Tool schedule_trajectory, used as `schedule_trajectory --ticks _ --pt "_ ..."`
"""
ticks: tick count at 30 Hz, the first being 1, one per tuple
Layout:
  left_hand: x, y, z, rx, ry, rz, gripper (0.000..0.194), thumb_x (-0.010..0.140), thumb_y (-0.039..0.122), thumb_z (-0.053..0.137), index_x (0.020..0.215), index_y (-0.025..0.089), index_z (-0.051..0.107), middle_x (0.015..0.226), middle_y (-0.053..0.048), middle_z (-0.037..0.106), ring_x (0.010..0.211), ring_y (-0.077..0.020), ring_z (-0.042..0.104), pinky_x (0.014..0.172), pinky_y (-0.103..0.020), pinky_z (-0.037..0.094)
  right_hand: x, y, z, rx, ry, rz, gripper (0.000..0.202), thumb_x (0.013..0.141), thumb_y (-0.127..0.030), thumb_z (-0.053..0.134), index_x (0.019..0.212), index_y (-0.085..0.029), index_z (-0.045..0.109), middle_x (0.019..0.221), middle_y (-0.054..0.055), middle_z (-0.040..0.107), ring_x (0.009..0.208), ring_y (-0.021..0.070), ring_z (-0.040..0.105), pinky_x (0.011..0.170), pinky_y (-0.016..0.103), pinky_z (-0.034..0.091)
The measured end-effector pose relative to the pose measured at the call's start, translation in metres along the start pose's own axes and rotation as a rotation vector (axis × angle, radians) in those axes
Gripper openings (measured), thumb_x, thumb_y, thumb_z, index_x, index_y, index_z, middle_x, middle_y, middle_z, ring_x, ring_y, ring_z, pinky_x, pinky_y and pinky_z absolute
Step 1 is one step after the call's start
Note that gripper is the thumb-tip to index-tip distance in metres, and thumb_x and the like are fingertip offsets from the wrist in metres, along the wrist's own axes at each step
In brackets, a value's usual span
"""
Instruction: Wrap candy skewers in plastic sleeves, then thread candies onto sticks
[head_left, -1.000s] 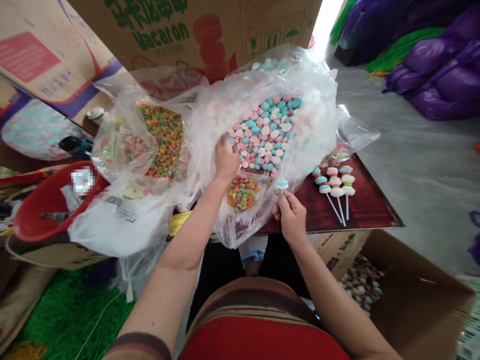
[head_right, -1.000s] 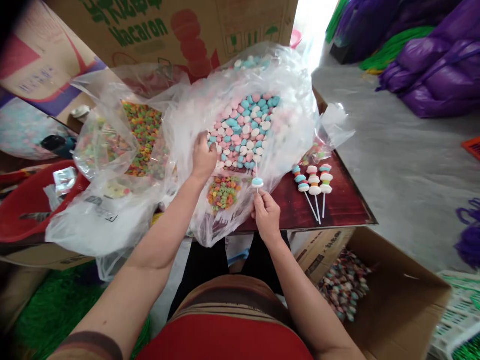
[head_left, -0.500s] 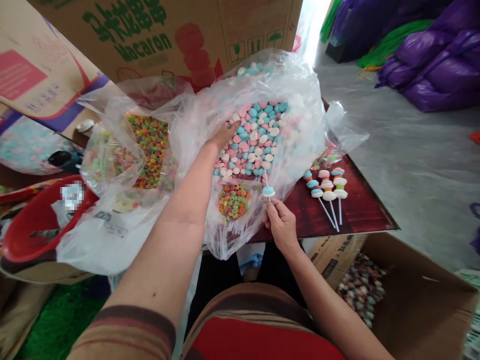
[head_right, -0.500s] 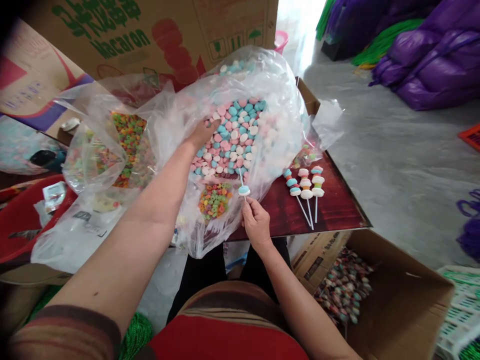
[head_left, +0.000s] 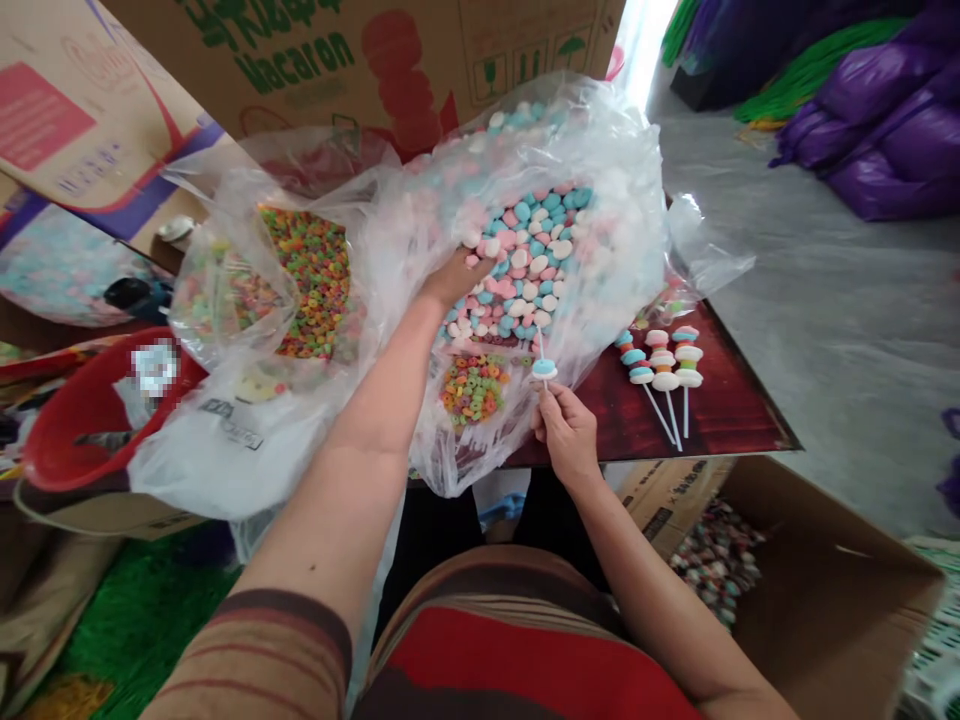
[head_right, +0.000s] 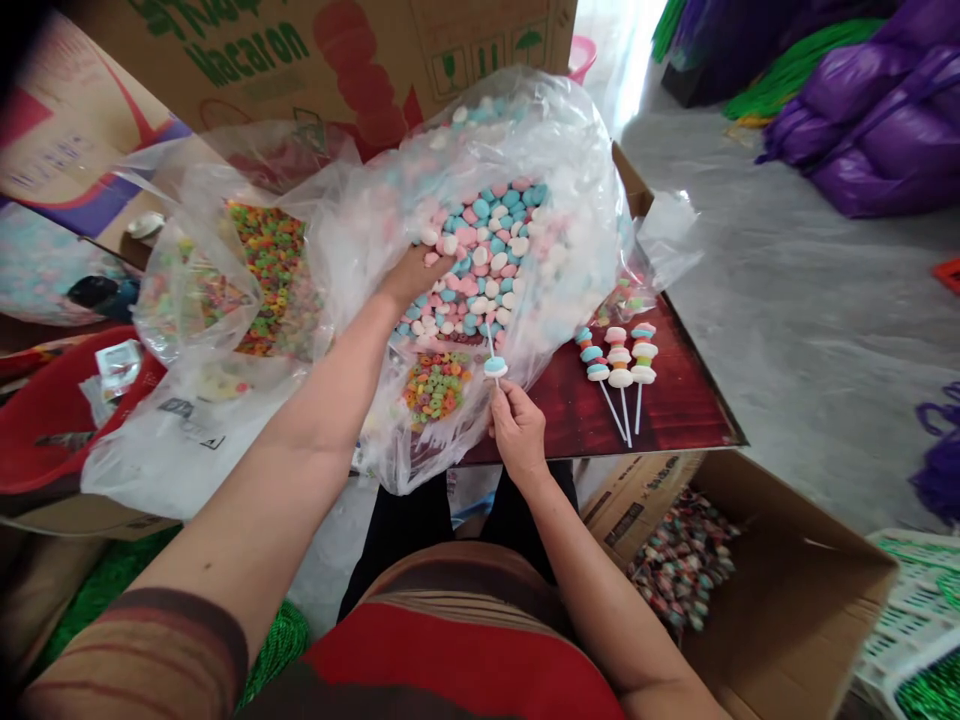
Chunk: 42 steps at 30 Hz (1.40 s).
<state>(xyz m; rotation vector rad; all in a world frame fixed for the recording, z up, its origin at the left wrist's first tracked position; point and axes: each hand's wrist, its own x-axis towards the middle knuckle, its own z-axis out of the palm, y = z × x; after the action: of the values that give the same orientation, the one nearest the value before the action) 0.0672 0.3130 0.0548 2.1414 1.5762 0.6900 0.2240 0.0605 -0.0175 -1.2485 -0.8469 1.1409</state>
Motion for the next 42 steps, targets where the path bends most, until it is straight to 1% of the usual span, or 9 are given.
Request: schedule_trajectory --ticks 5,9,17,20,24,30,35,38,42 --pt "-0.032 0.018 -0.001 0.336 -0.048 0.023 0.052 0.087 0.04 0.07 0.135 0.024 0.07 0.149 -0.014 0.062 0.139 -0.0411 0.055 0.119 -0.051 0.043 0.0 -0.002 0.001 -0.019 0.014 -0.021 0.046 0.089 -0.061 0.066 0.103 -0.018 0.07 0.056 -0.008 0.051 0.045 0.0086 0.043 0.045 0.024 0.034" --pt "-0.066 0.025 0.008 0.477 -0.077 0.076 0.047 0.087 0.046 0.069 0.126 0.021 0.076 0.147 -0.017 0.06 0.141 -0.0484 0.047 0.118 -0.063 0.039 0.001 -0.003 0.0 -0.056 0.017 -0.048 0.047 0.089 -0.063 0.065 0.103 -0.018 0.07 0.055 -0.008 0.051 0.044 0.0085 0.043 0.044 0.024 0.034" --pt "-0.11 0.037 0.017 0.425 -0.128 0.094 0.045 0.096 0.034 0.056 0.138 0.025 0.067 0.158 -0.014 0.053 0.142 -0.0419 0.048 0.113 -0.066 0.043 0.001 -0.003 -0.006 0.011 -0.014 -0.007 0.052 0.084 -0.064 0.068 0.106 -0.017 0.07 0.054 -0.009 0.051 0.042 0.0067 0.035 0.042 0.022 0.026" --pt "-0.114 0.039 0.014 0.392 -0.136 0.121 0.039 0.1 0.028 0.046 0.131 0.026 0.071 0.163 -0.011 0.05 0.149 -0.038 0.044 0.12 -0.07 0.035 -0.01 -0.012 -0.012 0.012 -0.059 0.019 0.056 0.084 -0.064 0.069 0.113 -0.016 0.069 0.054 -0.009 0.053 0.042 0.0067 0.033 0.041 0.022 0.023" --pt "-0.124 0.038 0.01 0.395 -0.094 0.145 0.04 0.097 0.028 0.054 0.135 0.029 0.068 0.167 -0.009 0.047 0.155 -0.0382 0.037 0.125 -0.074 0.02 -0.024 -0.021 -0.018 -0.018 -0.078 0.021 0.052 0.085 -0.062 0.069 0.109 -0.016 0.07 0.055 -0.007 0.056 0.042 0.0066 0.034 0.041 0.022 0.024" --pt "-0.131 0.031 0.007 0.397 -0.082 0.139 0.029 0.098 0.022 0.053 0.113 0.025 0.078 0.155 -0.01 0.06 0.146 -0.0339 0.049 0.125 -0.06 0.029 -0.03 -0.02 -0.021 -0.045 -0.075 0.023 0.049 0.084 -0.061 0.07 0.105 -0.017 0.073 0.054 -0.007 0.055 0.042 0.0064 0.034 0.041 0.022 0.021" --pt "-0.14 0.028 -0.002 0.314 0.012 0.097 0.032 0.099 0.031 0.059 0.126 0.025 0.073 0.154 -0.012 0.06 0.143 -0.0325 0.052 0.12 -0.049 0.038 -0.034 -0.019 -0.029 -0.029 -0.03 0.045 0.054 0.081 -0.064 0.074 0.105 -0.016 0.072 0.053 -0.007 0.055 0.041 0.0055 0.032 0.041 0.022 0.02" --pt "-0.164 0.031 -0.006 0.272 0.034 0.101 0.032 0.105 0.032 0.047 0.116 0.023 0.076 0.128 -0.011 0.074 0.124 -0.028 0.064 0.111 -0.041 0.046 -0.041 -0.019 -0.032 -0.032 -0.033 0.053 0.054 0.082 -0.063 0.075 0.106 -0.015 0.073 0.053 -0.007 0.056 0.042 0.0054 0.033 0.042 0.022 0.021" --pt "-0.208 0.035 -0.001 0.287 -0.057 0.094 0.031 0.104 0.027 0.047 0.108 0.022 0.076 0.11 -0.01 0.076 0.11 -0.0268 0.068 0.101 -0.039 0.051 -0.055 -0.019 -0.031 -0.057 -0.099 0.09 0.051 0.085 -0.062 0.072 0.106 -0.016 0.074 0.054 -0.006 0.057 0.042 0.0057 0.035 0.042 0.022 0.023"
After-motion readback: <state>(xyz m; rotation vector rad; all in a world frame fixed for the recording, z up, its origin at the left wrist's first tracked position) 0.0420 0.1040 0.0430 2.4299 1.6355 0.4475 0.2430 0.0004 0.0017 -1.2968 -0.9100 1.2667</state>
